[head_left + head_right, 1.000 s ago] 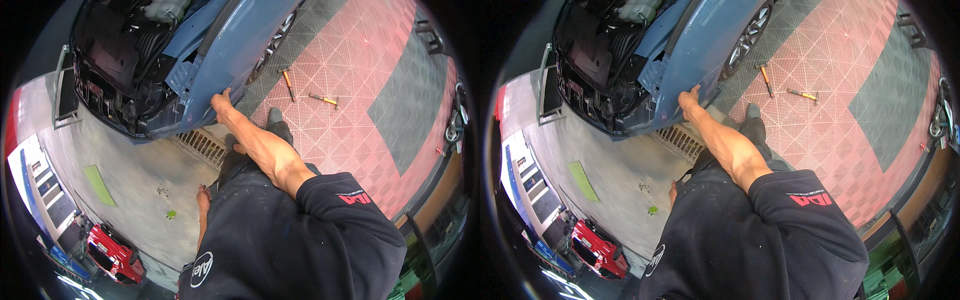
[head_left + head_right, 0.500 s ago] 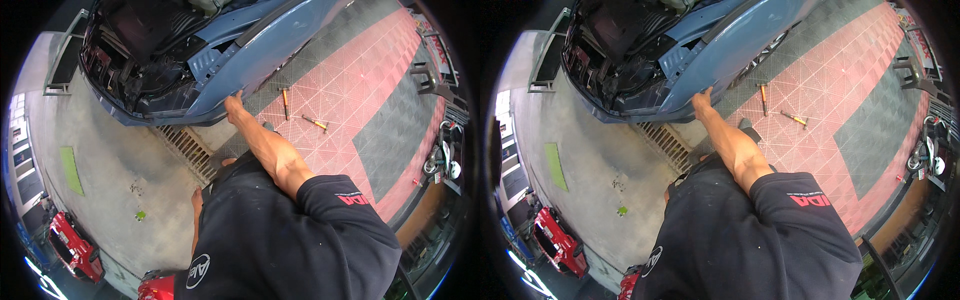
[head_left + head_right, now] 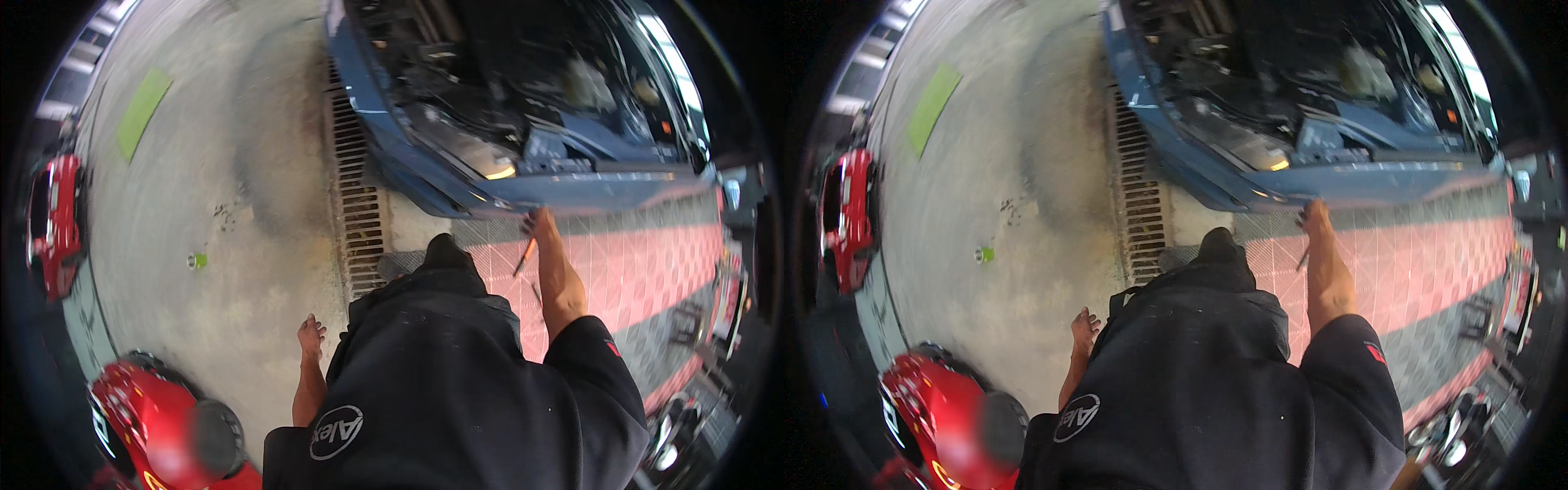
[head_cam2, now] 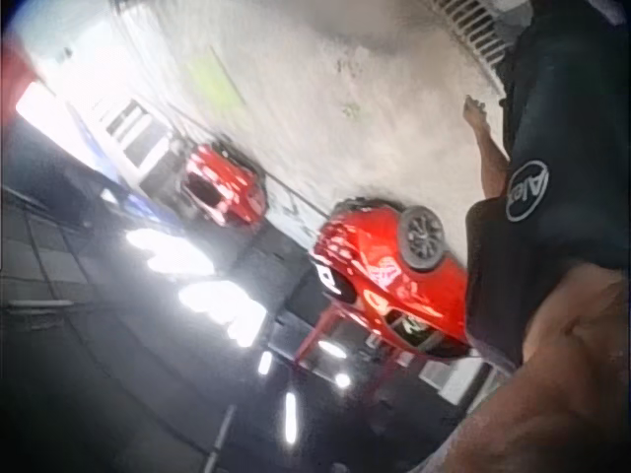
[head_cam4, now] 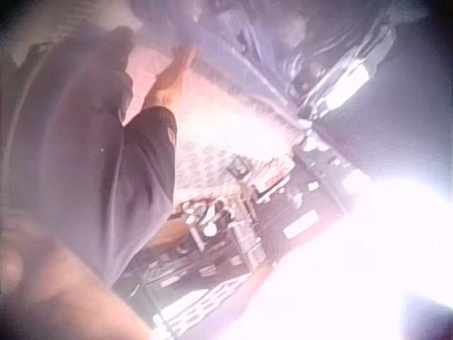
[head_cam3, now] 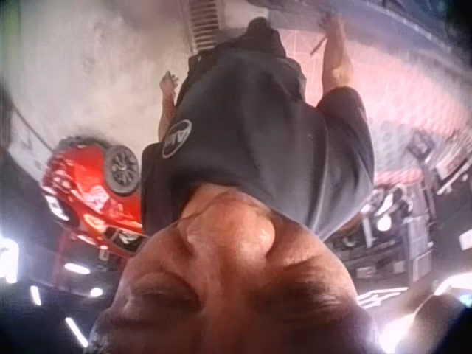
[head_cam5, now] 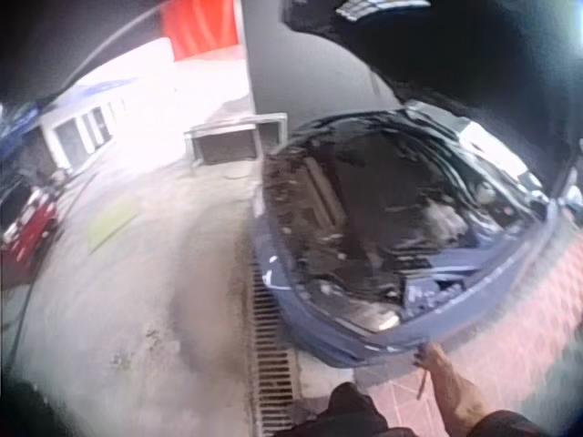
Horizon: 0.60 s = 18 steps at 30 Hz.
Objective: The person gathers plastic fasteners from the floor and then, with a coworker, positions and secures a car bumper onto the front of a vehicle. They align the bumper, insert fasteners by hand, and adjust the fit along the lower edge and sides.
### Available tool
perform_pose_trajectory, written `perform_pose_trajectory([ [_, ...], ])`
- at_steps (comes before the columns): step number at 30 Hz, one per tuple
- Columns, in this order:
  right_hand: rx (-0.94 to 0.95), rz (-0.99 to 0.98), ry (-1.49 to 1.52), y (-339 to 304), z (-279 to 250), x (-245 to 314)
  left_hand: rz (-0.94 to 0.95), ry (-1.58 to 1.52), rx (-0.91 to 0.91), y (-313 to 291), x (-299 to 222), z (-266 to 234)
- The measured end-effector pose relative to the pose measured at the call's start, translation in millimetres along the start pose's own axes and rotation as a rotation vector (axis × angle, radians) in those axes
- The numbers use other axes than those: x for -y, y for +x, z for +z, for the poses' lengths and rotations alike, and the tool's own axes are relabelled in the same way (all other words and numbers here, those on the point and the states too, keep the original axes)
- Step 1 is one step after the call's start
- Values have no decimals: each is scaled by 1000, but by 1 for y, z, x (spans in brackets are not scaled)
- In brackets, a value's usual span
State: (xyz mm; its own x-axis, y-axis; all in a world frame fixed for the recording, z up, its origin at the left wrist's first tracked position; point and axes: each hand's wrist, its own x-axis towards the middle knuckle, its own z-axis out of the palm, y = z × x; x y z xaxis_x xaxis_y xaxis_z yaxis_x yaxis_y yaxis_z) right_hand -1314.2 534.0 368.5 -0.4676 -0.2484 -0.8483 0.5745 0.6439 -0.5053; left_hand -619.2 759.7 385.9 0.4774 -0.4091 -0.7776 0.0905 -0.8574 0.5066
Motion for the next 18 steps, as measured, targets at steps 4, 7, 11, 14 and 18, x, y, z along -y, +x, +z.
perform_pose_trajectory([
  [4,319,29,-515,33,18,-53,-37,-189,-33,28,18,-6],
  [7,332,45,-954,4,99,-81,-101,-248,-37,52,47,6],
  [11,603,-37,-1413,-38,231,-75,-96,-140,-19,111,122,51],
  [14,786,-69,-1598,-69,354,-71,-96,34,1,132,104,65],
  [18,1021,-38,-1553,-85,507,-44,-95,192,26,171,12,46],
])
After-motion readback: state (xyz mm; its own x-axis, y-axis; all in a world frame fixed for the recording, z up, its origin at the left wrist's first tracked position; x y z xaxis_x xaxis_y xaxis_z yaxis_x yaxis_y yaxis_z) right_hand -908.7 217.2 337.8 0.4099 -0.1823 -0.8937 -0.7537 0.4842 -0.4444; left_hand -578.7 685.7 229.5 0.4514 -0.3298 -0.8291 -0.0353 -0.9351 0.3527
